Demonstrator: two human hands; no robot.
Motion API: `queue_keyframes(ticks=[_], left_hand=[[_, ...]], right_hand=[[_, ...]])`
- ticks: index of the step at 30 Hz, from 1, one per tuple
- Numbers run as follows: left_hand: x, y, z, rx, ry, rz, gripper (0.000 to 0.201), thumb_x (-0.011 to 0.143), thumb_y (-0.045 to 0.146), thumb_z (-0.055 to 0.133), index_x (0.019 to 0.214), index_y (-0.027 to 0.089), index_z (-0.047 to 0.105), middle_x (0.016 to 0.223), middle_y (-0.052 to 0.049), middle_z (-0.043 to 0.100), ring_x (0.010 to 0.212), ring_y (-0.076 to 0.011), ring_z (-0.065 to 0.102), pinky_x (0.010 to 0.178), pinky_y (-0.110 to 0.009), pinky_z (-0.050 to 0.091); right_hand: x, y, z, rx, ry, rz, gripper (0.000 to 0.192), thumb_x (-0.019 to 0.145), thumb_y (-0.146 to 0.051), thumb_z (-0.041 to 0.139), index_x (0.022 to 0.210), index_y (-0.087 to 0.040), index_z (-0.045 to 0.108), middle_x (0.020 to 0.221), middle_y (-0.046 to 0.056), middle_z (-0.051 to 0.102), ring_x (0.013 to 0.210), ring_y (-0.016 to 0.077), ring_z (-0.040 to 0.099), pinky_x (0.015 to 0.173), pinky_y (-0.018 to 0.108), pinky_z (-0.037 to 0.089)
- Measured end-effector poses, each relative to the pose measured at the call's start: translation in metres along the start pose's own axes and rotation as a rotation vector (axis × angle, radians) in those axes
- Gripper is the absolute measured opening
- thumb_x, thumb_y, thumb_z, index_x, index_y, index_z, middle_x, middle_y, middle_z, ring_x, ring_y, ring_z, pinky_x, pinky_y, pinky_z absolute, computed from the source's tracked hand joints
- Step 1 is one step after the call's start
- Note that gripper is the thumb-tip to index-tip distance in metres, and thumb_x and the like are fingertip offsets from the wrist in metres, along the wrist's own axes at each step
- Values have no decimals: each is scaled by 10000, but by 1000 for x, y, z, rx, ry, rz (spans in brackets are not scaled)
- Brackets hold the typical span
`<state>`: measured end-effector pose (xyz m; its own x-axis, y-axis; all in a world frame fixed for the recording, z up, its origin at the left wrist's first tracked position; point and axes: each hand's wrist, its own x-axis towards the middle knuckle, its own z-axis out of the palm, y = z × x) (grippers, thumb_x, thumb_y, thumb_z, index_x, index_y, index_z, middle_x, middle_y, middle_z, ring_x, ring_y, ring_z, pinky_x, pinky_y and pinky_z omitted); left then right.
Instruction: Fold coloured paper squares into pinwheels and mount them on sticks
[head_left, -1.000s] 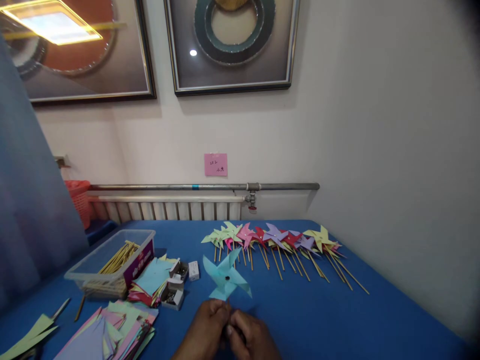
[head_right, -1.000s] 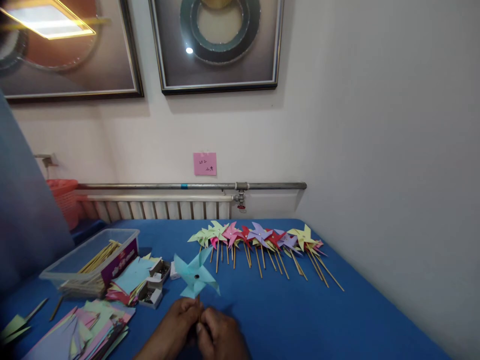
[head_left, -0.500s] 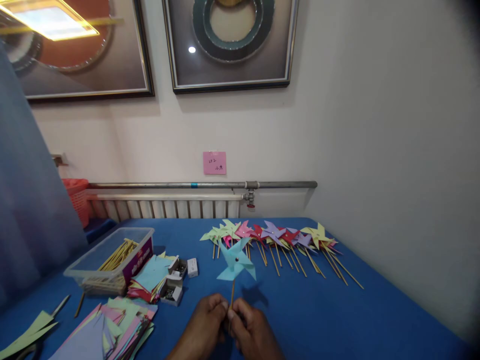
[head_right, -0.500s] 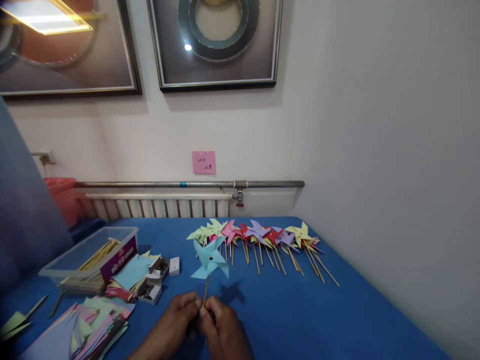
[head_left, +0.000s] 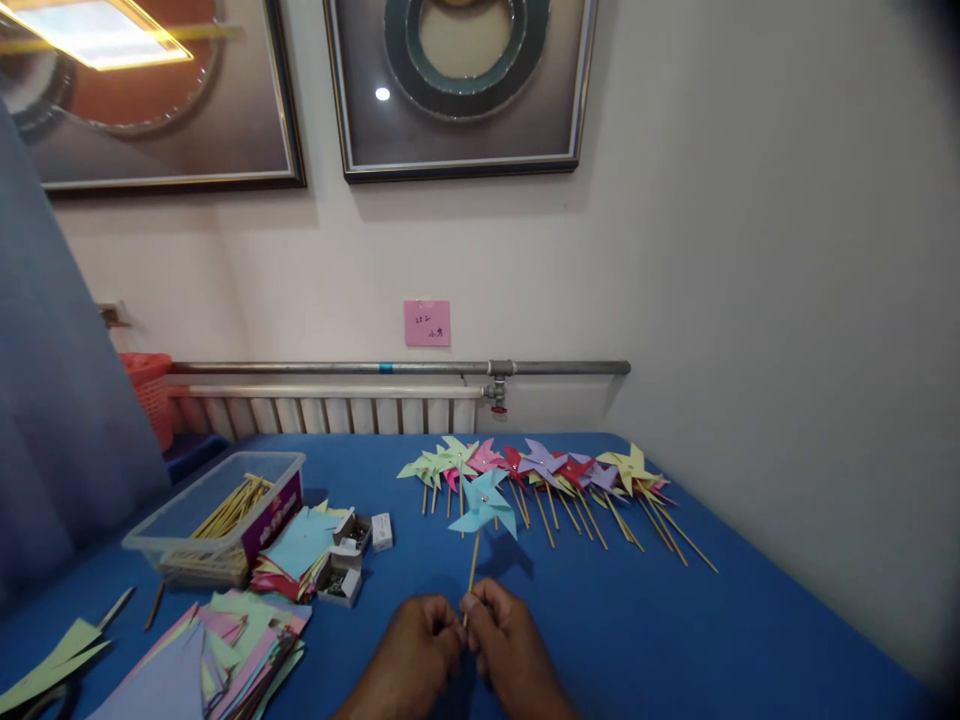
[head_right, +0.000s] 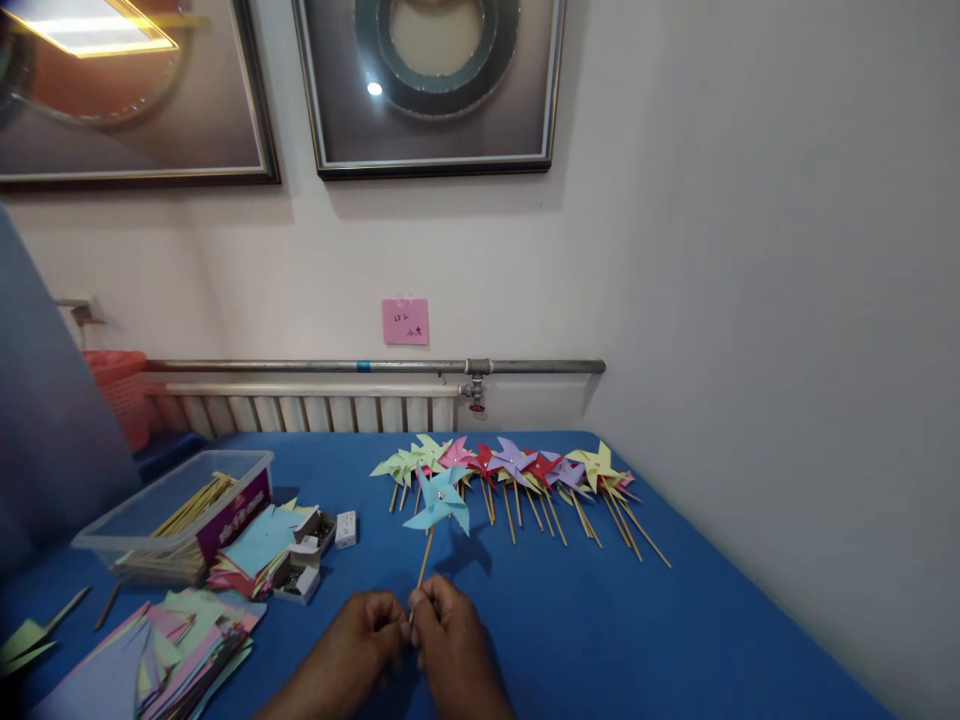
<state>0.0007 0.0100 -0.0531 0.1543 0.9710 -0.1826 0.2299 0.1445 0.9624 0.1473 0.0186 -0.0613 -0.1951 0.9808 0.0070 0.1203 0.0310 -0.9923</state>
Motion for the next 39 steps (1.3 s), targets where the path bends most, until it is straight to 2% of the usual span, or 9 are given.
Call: queue_keyframes(ticks=[6, 11, 17, 20, 25, 31, 39], left_hand=[[-3, 4, 0, 37, 56, 64, 335, 796, 493, 694, 660, 206, 588, 585, 15, 546, 543, -125, 415, 571, -284, 305], [-7, 11, -1, 72, 115, 84, 336, 813, 443, 730, 633, 207, 573, 591, 16, 540, 599, -145, 450, 604, -289, 287], [-11, 16, 4, 299, 166, 129, 261, 916, 284, 552, 666, 210, 538, 654, 1, 601, 666, -169, 523, 639, -295, 294], [-13, 16, 6, 359, 167, 148, 253, 950, 257, 494, 710, 205, 553, 707, -14, 655, 695, -178, 569, 652, -293, 307], [-14, 15, 8, 439, 189, 165, 240, 959, 206, 475, 739, 201, 571, 761, -39, 712, 731, -189, 622, 667, -288, 331], [-18, 17, 6, 512, 176, 206, 245, 977, 173, 485, 826, 194, 676, 833, -49, 775, 802, -198, 686, 711, -275, 383], [-16, 18, 3, 615, 191, 177, 203, 955, 153, 544, 800, 181, 671, 788, -39, 749, 758, -187, 645, 685, -286, 327]], right_hand=[[-2, 0, 1, 9, 2, -5, 392, 929, -593, 602, 759, -251, 514, 601, -74, 486, 494, 107, 425, 521, 232, 375], [0, 9, 3, -59, 40, -11, 361, 922, -578, 613, 792, -248, 549, 602, -71, 491, 507, 116, 415, 512, 241, 338], [0, 9, 1, -86, 78, -47, 336, 907, -539, 645, 766, -241, 581, 624, -53, 530, 566, 134, 459, 533, 234, 354], [0, 6, 1, -65, 79, -24, 299, 898, -510, 644, 776, -245, 582, 619, -61, 520, 541, 130, 438, 520, 234, 349], [0, 3, 2, -50, 95, -17, 251, 880, -448, 631, 750, -247, 558, 629, -59, 522, 528, 125, 433, 523, 242, 355], [0, 6, 2, -62, 97, -29, 272, 921, -495, 615, 800, -252, 586, 626, -58, 568, 510, 130, 485, 520, 238, 377], [-3, 4, -4, -308, 160, -101, 223, 953, -387, 567, 805, -236, 638, 672, -17, 669, 636, 170, 600, 605, 257, 402]])
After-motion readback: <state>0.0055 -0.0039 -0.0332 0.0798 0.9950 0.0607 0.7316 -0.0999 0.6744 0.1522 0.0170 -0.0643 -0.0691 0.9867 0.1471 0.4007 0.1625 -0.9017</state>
